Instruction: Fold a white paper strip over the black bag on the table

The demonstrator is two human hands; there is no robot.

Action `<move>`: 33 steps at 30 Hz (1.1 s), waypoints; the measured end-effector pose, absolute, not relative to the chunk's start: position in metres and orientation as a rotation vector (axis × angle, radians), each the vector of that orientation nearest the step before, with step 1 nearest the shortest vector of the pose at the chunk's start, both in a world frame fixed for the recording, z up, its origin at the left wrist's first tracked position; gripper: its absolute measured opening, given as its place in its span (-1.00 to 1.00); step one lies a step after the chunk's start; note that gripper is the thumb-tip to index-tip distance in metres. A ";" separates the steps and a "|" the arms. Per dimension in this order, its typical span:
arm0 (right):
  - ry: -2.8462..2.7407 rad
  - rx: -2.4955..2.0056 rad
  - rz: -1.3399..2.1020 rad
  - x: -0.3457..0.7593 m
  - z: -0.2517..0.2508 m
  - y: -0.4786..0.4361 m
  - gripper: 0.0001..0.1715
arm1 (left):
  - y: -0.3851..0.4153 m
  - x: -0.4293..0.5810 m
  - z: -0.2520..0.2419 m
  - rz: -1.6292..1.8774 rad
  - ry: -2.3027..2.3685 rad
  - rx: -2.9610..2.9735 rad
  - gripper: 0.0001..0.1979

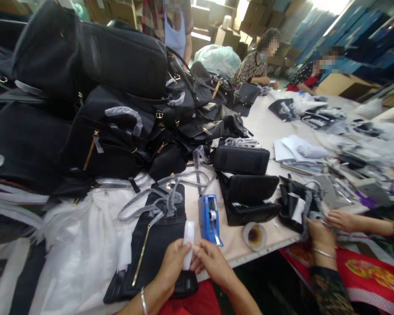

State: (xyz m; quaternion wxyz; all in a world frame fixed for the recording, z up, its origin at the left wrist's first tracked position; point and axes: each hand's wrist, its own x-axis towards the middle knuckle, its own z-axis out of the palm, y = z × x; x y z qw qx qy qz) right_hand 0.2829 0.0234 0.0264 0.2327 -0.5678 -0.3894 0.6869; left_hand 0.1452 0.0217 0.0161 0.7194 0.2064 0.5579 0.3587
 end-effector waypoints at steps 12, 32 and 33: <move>-1.288 -1.776 1.565 0.280 0.023 0.011 -0.85 | 0.013 0.144 0.004 0.719 1.190 0.404 -0.57; -1.028 -1.996 1.434 0.370 -0.015 0.030 -0.52 | 0.012 0.150 0.010 0.722 1.225 0.358 -0.64; -1.006 -1.984 1.449 0.369 -0.016 0.030 -0.52 | 0.011 0.150 0.008 0.721 1.222 0.362 -0.65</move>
